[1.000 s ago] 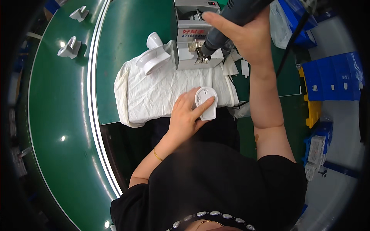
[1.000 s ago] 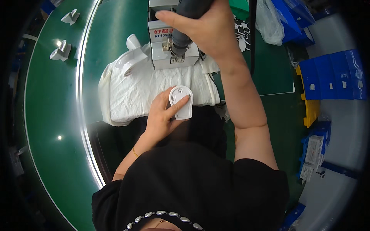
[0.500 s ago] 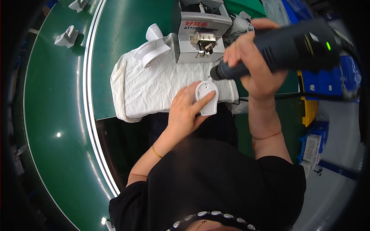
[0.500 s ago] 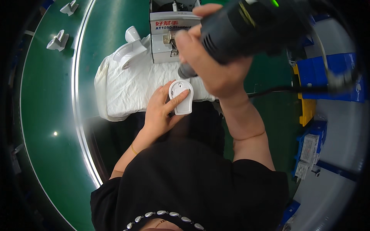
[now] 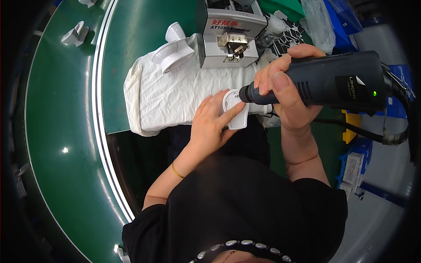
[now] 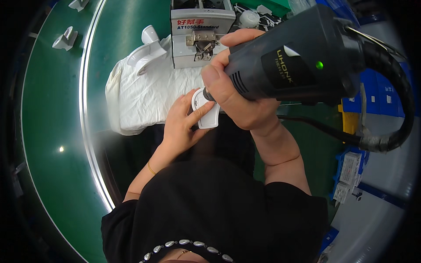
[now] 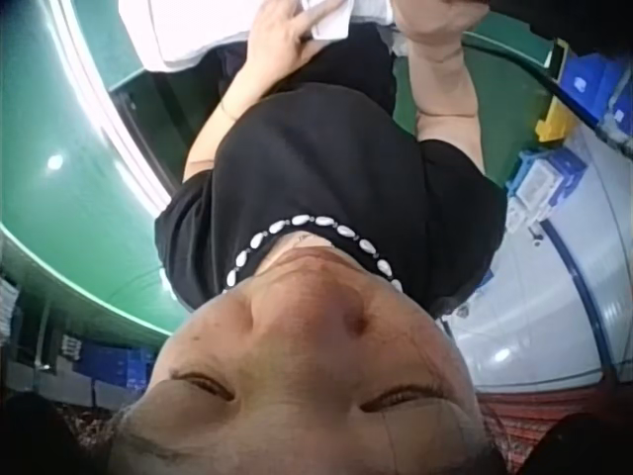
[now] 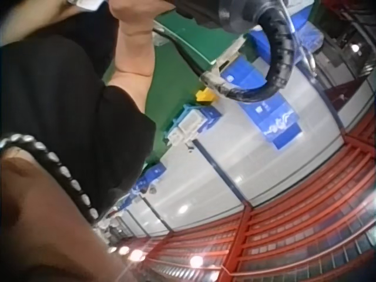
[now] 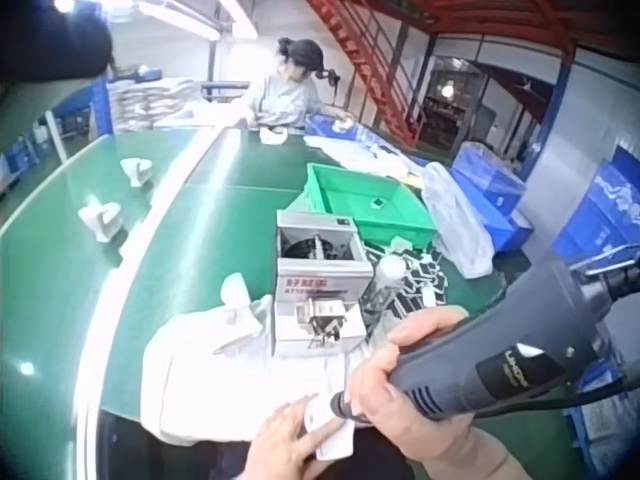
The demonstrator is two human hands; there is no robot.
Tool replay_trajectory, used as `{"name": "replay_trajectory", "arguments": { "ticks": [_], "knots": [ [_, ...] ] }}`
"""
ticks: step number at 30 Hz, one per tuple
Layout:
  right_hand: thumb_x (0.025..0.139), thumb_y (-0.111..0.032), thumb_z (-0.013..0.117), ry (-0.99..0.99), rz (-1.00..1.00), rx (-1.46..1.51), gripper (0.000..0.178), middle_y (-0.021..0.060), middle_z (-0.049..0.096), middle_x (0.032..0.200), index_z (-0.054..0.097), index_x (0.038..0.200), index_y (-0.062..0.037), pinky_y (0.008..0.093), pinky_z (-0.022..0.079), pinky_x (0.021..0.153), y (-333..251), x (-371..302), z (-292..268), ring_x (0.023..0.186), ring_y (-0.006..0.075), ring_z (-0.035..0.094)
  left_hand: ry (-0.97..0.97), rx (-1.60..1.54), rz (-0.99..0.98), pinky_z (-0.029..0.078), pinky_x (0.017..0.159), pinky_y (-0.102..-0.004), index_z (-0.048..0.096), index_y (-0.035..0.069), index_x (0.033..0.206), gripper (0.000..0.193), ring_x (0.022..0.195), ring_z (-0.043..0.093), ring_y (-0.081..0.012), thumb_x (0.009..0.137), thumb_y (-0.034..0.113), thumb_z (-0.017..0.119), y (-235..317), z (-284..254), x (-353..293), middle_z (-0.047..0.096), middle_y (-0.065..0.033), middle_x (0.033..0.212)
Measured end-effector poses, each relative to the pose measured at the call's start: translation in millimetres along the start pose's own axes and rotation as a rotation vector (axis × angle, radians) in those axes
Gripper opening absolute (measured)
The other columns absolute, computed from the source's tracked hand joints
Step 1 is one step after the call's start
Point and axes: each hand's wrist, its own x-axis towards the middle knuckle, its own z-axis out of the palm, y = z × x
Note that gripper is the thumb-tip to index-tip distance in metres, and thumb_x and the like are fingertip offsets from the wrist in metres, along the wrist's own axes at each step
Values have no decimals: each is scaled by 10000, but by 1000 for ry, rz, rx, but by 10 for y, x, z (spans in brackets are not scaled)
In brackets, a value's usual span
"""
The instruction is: Assembling plastic housings for electronic devices by inserting components and securing them with screws using an electric screwdriver.
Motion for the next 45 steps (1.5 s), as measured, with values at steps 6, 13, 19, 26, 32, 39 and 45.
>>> {"name": "replay_trajectory", "arguments": {
  "ticks": [6, 13, 19, 26, 32, 39, 45],
  "knots": [
    [867, 7, 575, 2, 28, 26, 390, 98, 566, 782, 384, 1207, -17, 381, 515, 662, -14, 21, 35, 642, 159, 565, 4, -2, 3, 399, 1048, -501, 632, 222, 1284, 723, 1225, 523, -360, 593, 142, 827, 8, -6, -1, 518, -210, 1341],
    [844, 59, 572, -39, 24, 79, 400, 107, 569, 790, 384, 1193, -2, 380, 518, 648, 26, 12, 97, 634, 162, 569, 2, -8, 0, 400, 1048, -503, 639, 216, 1274, 709, 1224, 526, -350, 594, 148, 825, 19, 4, -2, 524, -208, 1335],
    [836, 90, 562, -159, 1, 113, 418, 112, 582, 773, 378, 1204, 16, 369, 527, 659, 53, 86, 29, 649, 177, 589, 2, 31, 14, 408, 1041, -501, 635, 221, 1277, 691, 1229, 519, -367, 613, 141, 810, 16, 22, 5, 508, -204, 1352],
    [872, -21, 655, 559, 295, 330, 388, 100, 616, 822, 460, 1206, 5, 367, 541, 619, 417, 172, -927, 639, 191, 606, -132, 273, 327, 410, 1078, -464, 655, 225, 1195, 409, 1332, 441, -331, 814, 99, 578, 157, -228, 104, 470, -109, 1438],
    [753, -2, 784, 743, 775, -76, 365, 88, 597, 812, 535, 1020, -14, 339, 536, 526, 1709, -307, -2358, 644, 203, 619, -301, 294, 305, 525, 932, -371, 614, 103, 1014, 195, 1279, 507, -314, 828, 102, 554, 146, -648, 259, 473, -110, 1438],
    [748, -60, 733, 864, 965, -222, 247, 123, 650, 850, 648, 967, 15, 342, 517, 622, 2526, -784, -2859, 687, 216, 630, 515, 150, -133, 529, 761, -265, 530, 30, 1170, 525, 957, 635, -156, 712, -53, 773, -414, -1610, 140, 630, -108, 1209],
    [760, -185, 772, 721, 797, -376, 343, 87, 694, 899, 686, 1025, 14, 302, 493, 701, 2750, -902, -2894, 760, 188, 646, 954, 544, -565, 477, 765, -325, 542, -50, 1014, 514, 839, 555, -196, 796, 337, 801, -2380, -2922, -404, 573, -122, 971]
  ]
}}
